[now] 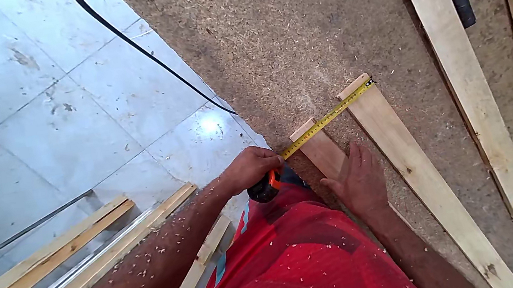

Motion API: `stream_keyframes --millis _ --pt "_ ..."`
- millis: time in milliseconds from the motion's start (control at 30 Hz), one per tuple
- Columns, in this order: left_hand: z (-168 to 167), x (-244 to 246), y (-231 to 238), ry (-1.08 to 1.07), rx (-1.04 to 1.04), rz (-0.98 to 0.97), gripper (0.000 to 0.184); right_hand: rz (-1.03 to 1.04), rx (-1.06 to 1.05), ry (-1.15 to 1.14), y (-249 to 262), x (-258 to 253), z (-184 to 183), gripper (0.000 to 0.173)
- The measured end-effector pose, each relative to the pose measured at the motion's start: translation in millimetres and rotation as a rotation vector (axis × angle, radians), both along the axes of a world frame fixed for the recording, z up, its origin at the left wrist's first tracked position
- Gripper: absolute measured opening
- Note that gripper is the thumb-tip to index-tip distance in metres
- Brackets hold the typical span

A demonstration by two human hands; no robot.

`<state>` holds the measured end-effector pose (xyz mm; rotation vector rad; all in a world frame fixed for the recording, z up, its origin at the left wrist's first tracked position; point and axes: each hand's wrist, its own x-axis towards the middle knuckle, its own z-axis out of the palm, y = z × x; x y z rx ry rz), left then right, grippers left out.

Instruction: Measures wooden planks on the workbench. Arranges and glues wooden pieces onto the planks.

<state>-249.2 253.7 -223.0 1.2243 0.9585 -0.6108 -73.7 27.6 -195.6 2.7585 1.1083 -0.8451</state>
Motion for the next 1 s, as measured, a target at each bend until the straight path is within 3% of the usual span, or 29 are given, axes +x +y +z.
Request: stream_keyframes --millis 367,1000 --pt "2 -3 1 -0.027 0.009 -0.001 0.033 0.019 0.067 -0.052 -5 -13 -17 0.089" --pt "9 0 3 0.005 0.005 -0.012 0.032 -0.011 0.1 -0.084 -4 -8 -18 0.083"
